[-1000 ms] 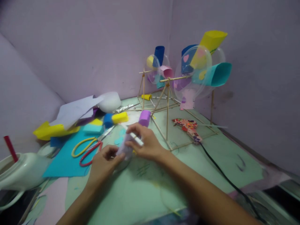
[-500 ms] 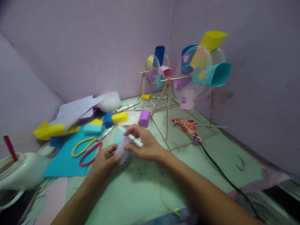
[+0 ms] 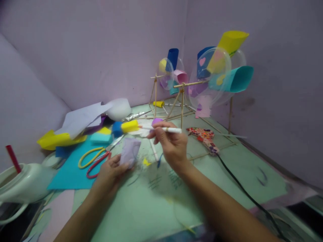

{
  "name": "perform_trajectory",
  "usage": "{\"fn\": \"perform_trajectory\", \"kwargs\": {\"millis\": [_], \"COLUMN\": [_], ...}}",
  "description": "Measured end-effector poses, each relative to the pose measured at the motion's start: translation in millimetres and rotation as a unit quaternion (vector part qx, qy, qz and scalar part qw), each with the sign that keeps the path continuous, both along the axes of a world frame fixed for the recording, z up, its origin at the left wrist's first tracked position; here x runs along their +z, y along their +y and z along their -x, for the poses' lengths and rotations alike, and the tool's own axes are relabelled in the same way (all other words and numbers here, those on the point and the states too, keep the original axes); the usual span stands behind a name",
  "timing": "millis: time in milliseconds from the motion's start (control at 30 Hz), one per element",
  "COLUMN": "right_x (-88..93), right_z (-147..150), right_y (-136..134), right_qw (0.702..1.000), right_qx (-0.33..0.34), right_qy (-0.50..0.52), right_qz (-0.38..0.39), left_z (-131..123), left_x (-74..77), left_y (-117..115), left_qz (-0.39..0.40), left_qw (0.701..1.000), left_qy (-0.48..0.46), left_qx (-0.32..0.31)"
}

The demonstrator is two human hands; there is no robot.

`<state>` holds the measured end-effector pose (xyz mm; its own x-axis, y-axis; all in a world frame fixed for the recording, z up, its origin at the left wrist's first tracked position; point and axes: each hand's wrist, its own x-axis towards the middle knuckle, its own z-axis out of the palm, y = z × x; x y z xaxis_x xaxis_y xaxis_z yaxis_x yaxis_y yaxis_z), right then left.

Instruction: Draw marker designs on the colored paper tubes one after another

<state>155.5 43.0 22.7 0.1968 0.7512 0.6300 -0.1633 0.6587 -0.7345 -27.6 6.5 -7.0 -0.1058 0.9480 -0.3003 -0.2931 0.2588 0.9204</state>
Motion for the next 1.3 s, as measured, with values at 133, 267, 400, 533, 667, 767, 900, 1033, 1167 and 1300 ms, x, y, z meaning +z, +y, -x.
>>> {"fn": "perform_trajectory", "kwargs": {"millis": [133, 267, 400, 533, 667, 767, 900, 1033, 1167, 1300], "right_x": [-2.5, -1.2, 0.5, -1.0, -1.2, -0.9, -2.1, -3.2, -2.2, -1.7], "right_z": [-1.5, 1.4, 4.0, 4.7, 5.3, 6.8, 8.9, 9.6, 8.8, 7.9], "right_y": [-6.3, -8.5, -7.0, -7.2, -8.6, -9.4, -10.1, -10.9, -10.5, -10.3], "right_qw": [0.995, 0.966, 0.962, 0.962, 0.965, 0.962, 0.964, 0.968, 0.967, 0.965], "right_qx": [-0.027, -0.043, -0.056, -0.066, -0.066, -0.047, -0.035, -0.031, -0.051, -0.055], "right_qy": [-0.078, -0.206, -0.216, -0.217, -0.211, -0.227, -0.223, -0.207, -0.205, -0.207], "right_qz": [-0.061, -0.151, -0.157, -0.153, -0.143, -0.146, -0.141, -0.14, -0.142, -0.153], "left_z": [1.0, -0.1, -0.7, -1.5, -2.1, -2.1, -2.2, -2.8, -3.4, -3.5], "left_x": [-3.6, -5.9, -4.8, -1.9, -0.6, -1.0, -0.5, 0.3, -0.5, -1.0], "left_y": [2.4, 2.1, 1.2, 0.5, -0.1, -0.2, -0.1, -0.6, -1.0, -0.9], "left_qz": [0.011, 0.001, -0.001, 0.005, 0.005, -0.004, -0.007, -0.002, 0.006, -0.006], "left_qw": [1.0, 1.0, 1.0, 1.0, 1.0, 1.0, 1.0, 1.0, 1.0, 1.0], "left_qy": [-0.004, -0.002, 0.0, 0.007, -0.004, -0.012, -0.011, -0.007, 0.001, -0.004], "left_qx": [0.013, 0.001, -0.001, 0.01, 0.007, 0.008, 0.006, 0.001, -0.001, 0.002]}}
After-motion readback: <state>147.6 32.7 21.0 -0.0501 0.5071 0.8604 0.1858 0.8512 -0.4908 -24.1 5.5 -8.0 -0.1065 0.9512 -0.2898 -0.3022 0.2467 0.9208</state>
